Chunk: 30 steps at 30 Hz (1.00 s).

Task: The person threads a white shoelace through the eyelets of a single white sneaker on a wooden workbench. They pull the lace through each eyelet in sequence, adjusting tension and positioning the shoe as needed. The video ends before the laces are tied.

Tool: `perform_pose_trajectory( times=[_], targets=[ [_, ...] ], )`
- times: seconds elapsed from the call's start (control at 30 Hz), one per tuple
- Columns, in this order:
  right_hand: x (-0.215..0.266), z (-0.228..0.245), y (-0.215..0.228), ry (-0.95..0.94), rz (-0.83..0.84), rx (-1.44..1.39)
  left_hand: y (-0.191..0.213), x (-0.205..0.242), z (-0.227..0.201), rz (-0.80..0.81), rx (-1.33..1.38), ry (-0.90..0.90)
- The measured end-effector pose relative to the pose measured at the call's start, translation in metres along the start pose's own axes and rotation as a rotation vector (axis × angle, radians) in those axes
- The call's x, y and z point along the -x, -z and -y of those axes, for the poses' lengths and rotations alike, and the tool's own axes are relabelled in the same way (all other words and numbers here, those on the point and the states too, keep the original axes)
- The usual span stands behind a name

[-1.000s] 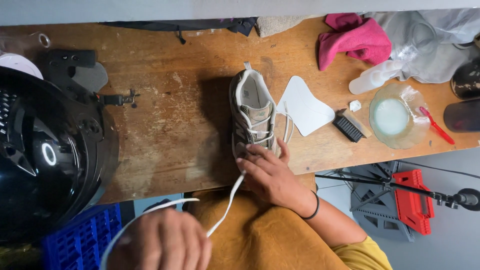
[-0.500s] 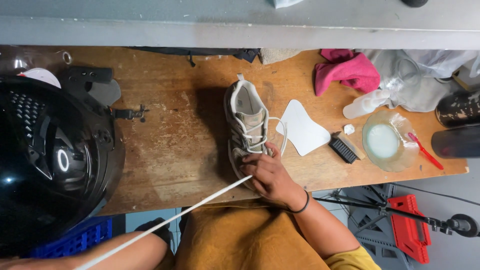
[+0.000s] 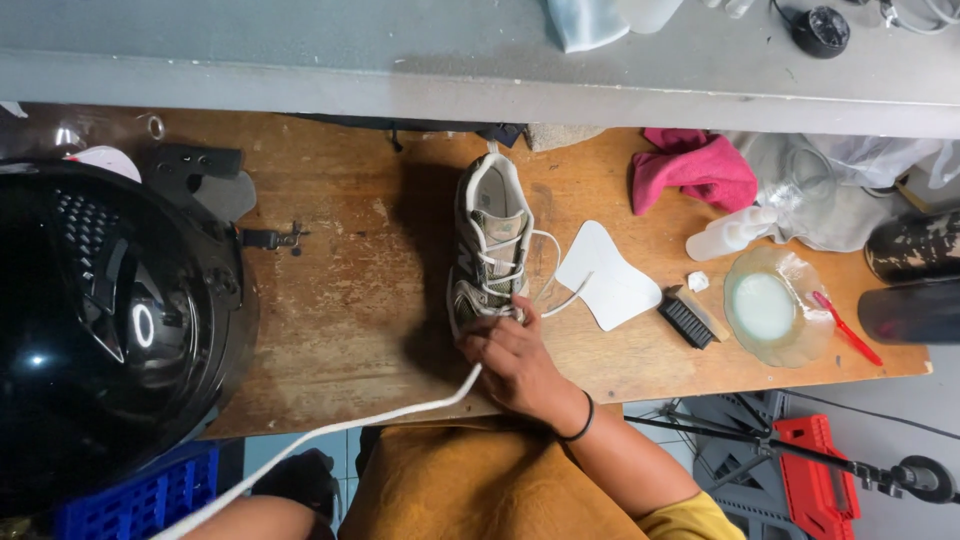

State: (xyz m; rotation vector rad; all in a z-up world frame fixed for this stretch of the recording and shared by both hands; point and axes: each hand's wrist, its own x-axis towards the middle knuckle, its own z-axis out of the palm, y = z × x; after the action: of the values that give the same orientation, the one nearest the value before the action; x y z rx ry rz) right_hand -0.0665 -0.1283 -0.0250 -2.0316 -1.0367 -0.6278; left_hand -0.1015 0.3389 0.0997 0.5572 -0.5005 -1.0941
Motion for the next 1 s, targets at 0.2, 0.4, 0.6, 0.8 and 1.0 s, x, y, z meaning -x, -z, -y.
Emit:
perform_pose_trajectory(
  times=[0.2, 0.4, 0.6, 0.8, 1.0],
  targets=[
    [-0.003, 0.035, 0.026, 0.031, 0.272, -0.336, -0.026, -0.17, 0.116, -1.065, -1.076, -0.787],
    [-0.009, 0.027, 0.041, -0.037, 0.183, -0.192, 0.034, -0.237, 0.127, -1.207, -1.56, -0.542],
    [0.006, 0.015, 0.041, -0.209, 0.254, -0.041, 0.08, -0.244, 0.154, -1.164, -1.744, -0.355],
    [0.014, 0.023, 0.031, -0.225, 0.113, -0.023, 0.089, -0.261, 0.164, -1.164, -1.743, -0.34],
    [-0.046, 0.068, 0.023, 0.033, 0.163, -0.248, 0.068, -0.253, 0.119, -1.298, -1.954, -0.361]
  ],
)
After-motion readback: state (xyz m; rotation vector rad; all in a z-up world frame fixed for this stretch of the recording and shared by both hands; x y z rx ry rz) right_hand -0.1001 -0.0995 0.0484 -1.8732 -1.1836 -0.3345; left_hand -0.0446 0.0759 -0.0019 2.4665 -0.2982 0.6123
